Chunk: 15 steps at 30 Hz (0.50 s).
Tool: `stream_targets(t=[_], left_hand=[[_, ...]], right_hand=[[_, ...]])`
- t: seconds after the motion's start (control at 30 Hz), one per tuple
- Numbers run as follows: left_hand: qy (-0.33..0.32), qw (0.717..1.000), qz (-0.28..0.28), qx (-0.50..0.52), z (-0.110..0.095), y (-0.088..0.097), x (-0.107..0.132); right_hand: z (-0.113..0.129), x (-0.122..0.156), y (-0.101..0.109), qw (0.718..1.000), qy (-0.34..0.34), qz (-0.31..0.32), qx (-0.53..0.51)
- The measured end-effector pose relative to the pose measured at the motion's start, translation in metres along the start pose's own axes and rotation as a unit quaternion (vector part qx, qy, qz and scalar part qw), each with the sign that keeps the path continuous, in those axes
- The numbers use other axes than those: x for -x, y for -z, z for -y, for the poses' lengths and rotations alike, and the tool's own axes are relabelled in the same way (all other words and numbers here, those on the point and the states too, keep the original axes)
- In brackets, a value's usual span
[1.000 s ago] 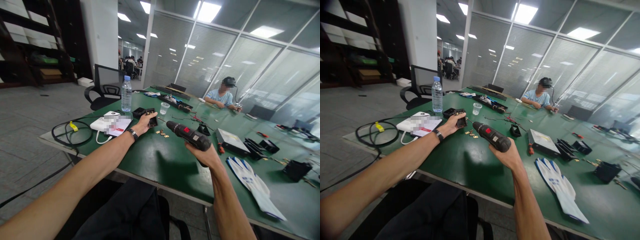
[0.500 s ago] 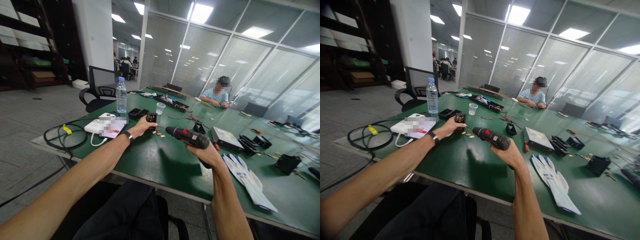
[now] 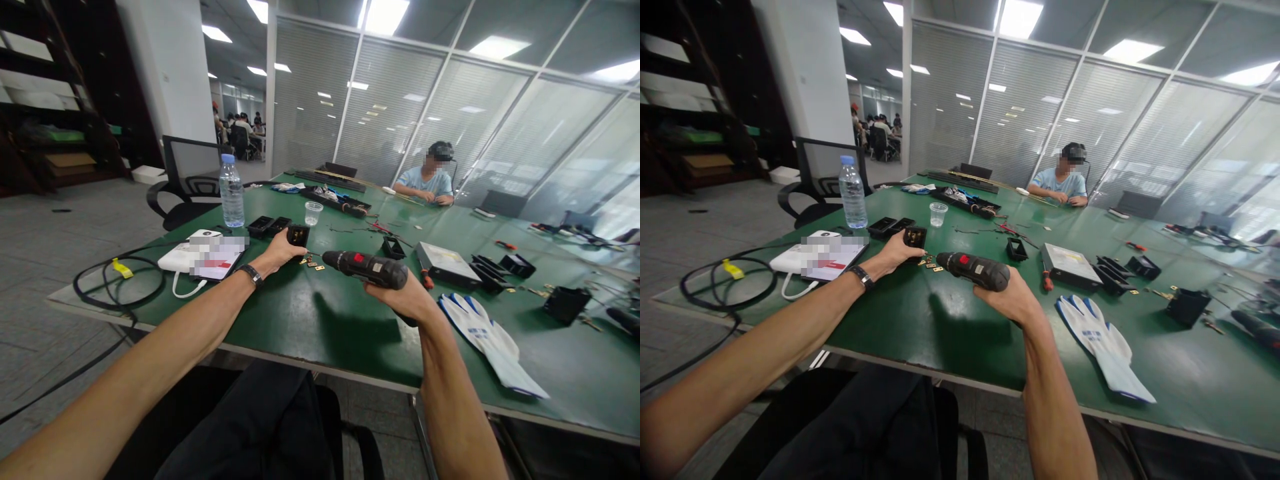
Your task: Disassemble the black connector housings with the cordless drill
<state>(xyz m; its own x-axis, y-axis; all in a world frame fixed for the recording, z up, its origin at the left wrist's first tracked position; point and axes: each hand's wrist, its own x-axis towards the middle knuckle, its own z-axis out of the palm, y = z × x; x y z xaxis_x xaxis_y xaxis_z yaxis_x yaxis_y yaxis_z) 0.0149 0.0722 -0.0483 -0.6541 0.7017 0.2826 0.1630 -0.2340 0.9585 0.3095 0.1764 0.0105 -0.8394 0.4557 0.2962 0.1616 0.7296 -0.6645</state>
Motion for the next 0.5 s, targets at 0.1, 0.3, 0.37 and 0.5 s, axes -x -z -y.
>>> stream_targets(t=[0.1, 0.3, 0.37, 0.5], left_hand=[[-0.011, 1.0, 0.01, -0.024, 0.0001, -0.0009, 0.0001], [-0.046, 0.997, 0.015, -0.061, 0.0025, -0.002, -0.0014], [-0.04, 0.998, 0.011, -0.048, 0.0029, -0.0019, -0.0014], [-0.002, 0.999, 0.01, 0.032, 0.0026, -0.0016, -0.0015]], right_hand=[[-0.0013, 0.0012, 0.0018, 1.0, -0.007, -0.001, 0.012], [-0.0024, 0.0024, 0.0051, 0.999, -0.025, 0.008, 0.038], [-0.002, 0.002, 0.0057, 0.999, -0.018, 0.008, 0.037], [-0.0011, 0.0013, 0.0064, 0.999, -0.019, 0.004, 0.038]])
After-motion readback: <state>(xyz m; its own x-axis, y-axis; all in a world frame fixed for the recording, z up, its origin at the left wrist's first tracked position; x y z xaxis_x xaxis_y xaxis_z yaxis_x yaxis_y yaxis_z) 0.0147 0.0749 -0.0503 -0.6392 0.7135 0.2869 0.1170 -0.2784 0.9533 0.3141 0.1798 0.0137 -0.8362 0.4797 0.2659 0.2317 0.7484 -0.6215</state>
